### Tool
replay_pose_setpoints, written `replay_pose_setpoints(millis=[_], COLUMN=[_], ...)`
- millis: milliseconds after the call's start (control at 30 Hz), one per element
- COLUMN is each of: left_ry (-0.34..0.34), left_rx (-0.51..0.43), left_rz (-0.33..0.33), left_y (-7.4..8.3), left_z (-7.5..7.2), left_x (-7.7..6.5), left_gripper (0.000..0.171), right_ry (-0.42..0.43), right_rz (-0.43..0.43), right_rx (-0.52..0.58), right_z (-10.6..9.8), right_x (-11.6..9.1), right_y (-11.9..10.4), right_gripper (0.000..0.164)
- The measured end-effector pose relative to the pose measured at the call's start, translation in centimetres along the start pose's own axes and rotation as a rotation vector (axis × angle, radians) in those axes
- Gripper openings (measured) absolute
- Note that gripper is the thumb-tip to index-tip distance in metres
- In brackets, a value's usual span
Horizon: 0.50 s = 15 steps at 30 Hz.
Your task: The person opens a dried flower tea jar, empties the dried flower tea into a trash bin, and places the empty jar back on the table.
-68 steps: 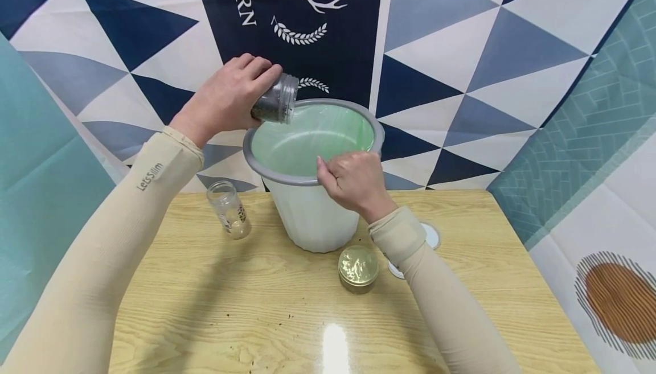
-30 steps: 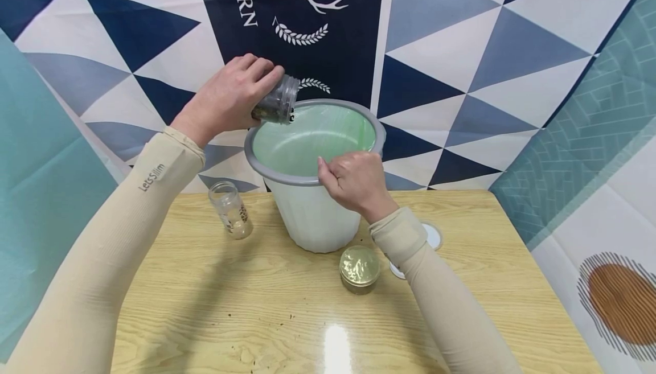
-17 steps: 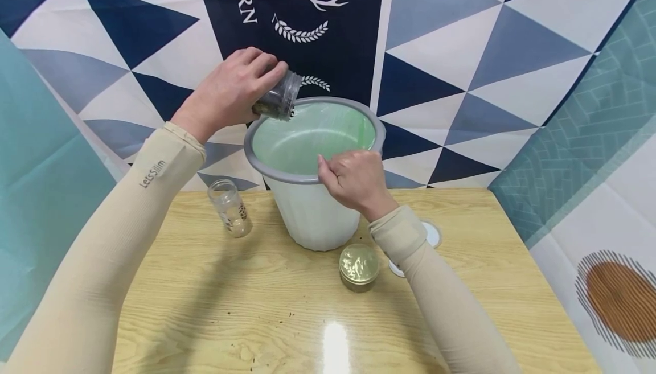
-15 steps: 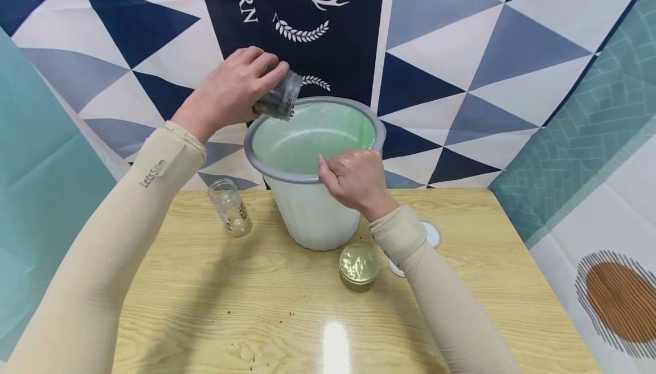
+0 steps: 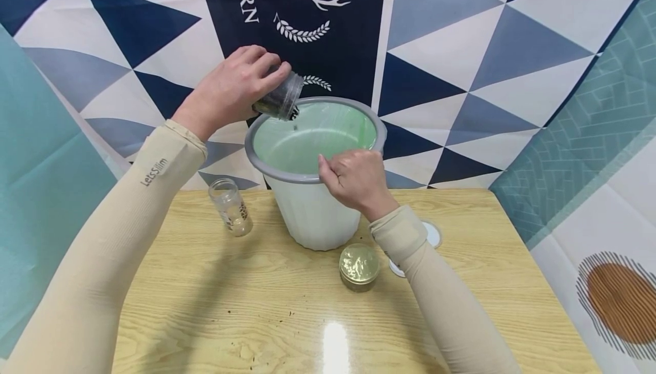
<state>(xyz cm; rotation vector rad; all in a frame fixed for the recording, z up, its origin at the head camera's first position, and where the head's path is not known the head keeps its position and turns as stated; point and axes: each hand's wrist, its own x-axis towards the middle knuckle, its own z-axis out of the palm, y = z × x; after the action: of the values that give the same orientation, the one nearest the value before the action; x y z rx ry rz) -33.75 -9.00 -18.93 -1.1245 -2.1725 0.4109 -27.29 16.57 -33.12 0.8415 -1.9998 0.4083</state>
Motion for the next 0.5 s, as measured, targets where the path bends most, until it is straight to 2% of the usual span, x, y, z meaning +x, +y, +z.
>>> replay_pose_setpoints(millis=[500], left_ry=[0.023], left_rx=[-0.008], left_rz=[0.005], left_y=[0.01], left_z=[0.06], left_x=[0.14], left_gripper=[0.065], right_ry=[0.015], right_rz=[-0.008], right_rx=[0.000], right_z=[0.04], right_x=[-0.01], right_y=[-0.03], right_gripper=[0.056])
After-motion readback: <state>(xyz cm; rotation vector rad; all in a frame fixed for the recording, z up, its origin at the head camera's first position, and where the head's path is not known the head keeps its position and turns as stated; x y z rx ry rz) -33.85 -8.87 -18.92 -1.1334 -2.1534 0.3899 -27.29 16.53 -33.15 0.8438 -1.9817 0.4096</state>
